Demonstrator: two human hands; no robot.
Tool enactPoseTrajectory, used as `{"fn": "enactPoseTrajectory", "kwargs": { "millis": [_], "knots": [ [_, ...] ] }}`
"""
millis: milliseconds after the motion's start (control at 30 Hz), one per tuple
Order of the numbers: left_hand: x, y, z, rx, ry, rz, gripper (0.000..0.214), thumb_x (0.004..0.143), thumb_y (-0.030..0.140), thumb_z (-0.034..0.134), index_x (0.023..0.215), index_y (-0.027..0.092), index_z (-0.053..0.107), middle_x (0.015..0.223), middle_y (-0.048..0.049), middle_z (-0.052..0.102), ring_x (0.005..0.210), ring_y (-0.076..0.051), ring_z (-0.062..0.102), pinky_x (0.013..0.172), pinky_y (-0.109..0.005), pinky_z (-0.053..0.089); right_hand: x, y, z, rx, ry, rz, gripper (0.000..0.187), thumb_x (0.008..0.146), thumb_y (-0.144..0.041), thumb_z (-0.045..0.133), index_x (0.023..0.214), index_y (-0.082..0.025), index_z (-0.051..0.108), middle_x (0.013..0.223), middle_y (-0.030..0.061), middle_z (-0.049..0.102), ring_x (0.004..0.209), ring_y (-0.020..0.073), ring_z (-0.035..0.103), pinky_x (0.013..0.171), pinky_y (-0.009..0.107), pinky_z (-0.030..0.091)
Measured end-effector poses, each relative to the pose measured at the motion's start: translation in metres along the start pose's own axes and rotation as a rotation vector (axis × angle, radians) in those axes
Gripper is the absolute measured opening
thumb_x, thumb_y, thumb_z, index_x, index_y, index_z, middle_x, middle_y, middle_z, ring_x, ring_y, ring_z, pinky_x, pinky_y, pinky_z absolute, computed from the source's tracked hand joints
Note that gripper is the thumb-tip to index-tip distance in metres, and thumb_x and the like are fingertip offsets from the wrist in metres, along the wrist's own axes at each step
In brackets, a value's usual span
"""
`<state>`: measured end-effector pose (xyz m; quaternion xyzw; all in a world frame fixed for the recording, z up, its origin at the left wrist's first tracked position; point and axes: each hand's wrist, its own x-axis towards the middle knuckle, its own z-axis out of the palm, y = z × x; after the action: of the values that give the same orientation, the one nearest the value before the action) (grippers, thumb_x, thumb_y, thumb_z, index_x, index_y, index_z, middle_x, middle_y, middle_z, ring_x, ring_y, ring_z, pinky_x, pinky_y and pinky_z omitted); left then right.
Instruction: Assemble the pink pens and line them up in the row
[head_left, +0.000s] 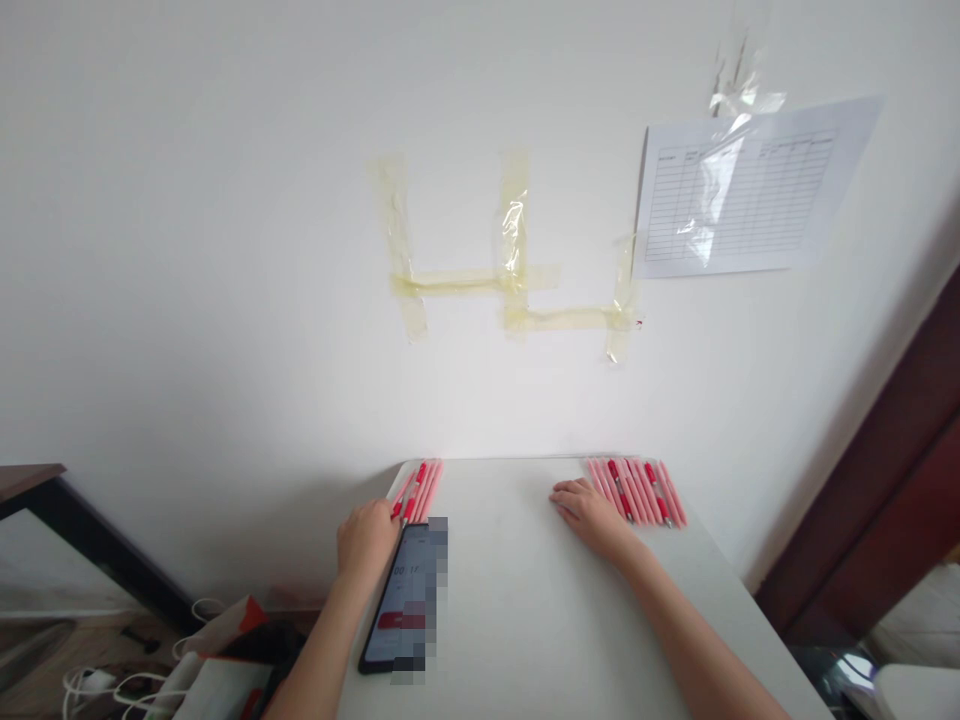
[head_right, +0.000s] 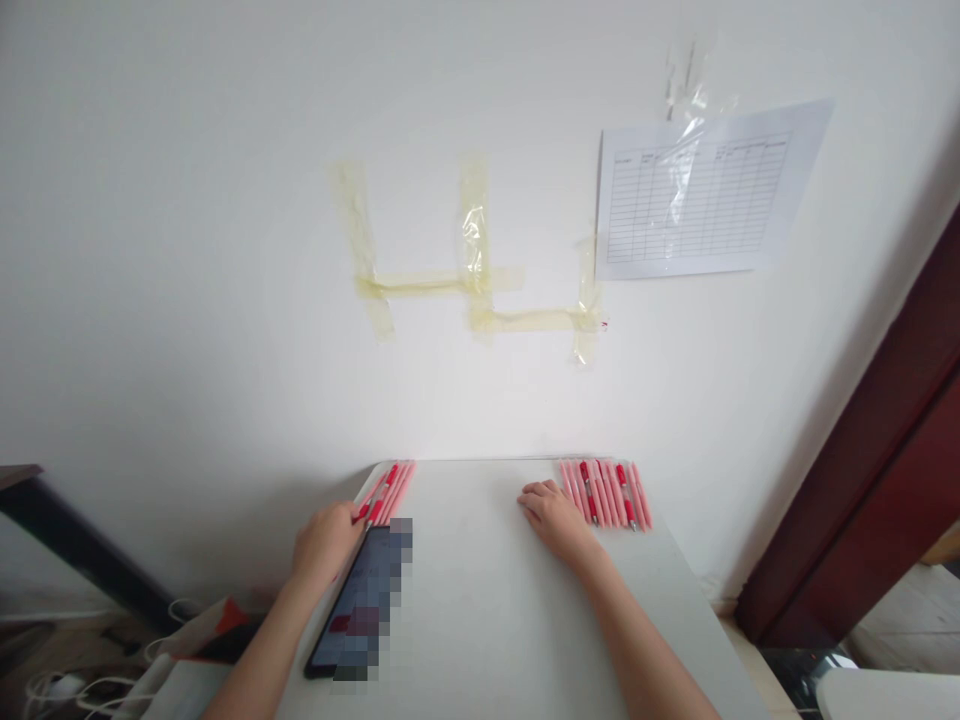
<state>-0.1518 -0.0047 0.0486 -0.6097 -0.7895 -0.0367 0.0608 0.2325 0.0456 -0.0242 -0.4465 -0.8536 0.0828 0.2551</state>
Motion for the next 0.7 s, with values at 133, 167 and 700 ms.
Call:
{"fn": "enactPoseTrajectory", "kwargs": {
  "millis": [133, 167, 700],
  "knots": [
    [0.000, 0.000, 0.000, 0.025, -0.003, -0.026, 0.035, 0.094, 0.033, 0.046, 0.097, 0.014, 0.075, 0.103, -0.0179, 0.075, 0.102, -0.030, 0.067, 0.081, -0.036, 0.048, 0.000, -0.002, -0.002, 0.004, 0.002, 0.008, 0.033, 0.100, -0.022, 0.048, 0.122, -0.023, 0.072, 0.128, 0.0105, 0.068, 0.122, 0.0255, 0.058, 0.106, 0.041, 0.048],
    [0.000, 0.000, 0.000, 0.028, -0.004, -0.027, 0.035, 0.093, 0.033, 0.046, 0.097, 0.014, 0.075, 0.103, -0.0177, 0.075, 0.103, -0.030, 0.067, 0.082, -0.036, 0.048, -0.001, -0.002, -0.002, 0.005, 0.000, 0.011, 0.033, 0.100, -0.022, 0.048, 0.123, -0.022, 0.072, 0.128, 0.0105, 0.068, 0.121, 0.0256, 0.058, 0.106, 0.041, 0.048],
    [-0.009, 0.089, -0.030, -0.061, 0.167, 0.251, 0.028, 0.093, 0.018, 0.044, 0.097, 0.018, 0.072, 0.111, -0.0124, 0.072, 0.114, -0.027, 0.058, 0.104, -0.040, 0.039, 0.000, -0.001, 0.001, 0.023, 0.035, -0.001, 0.031, 0.101, -0.023, 0.048, 0.116, -0.020, 0.074, 0.122, 0.0115, 0.070, 0.118, 0.0261, 0.059, 0.104, 0.042, 0.049]
  ]
}}
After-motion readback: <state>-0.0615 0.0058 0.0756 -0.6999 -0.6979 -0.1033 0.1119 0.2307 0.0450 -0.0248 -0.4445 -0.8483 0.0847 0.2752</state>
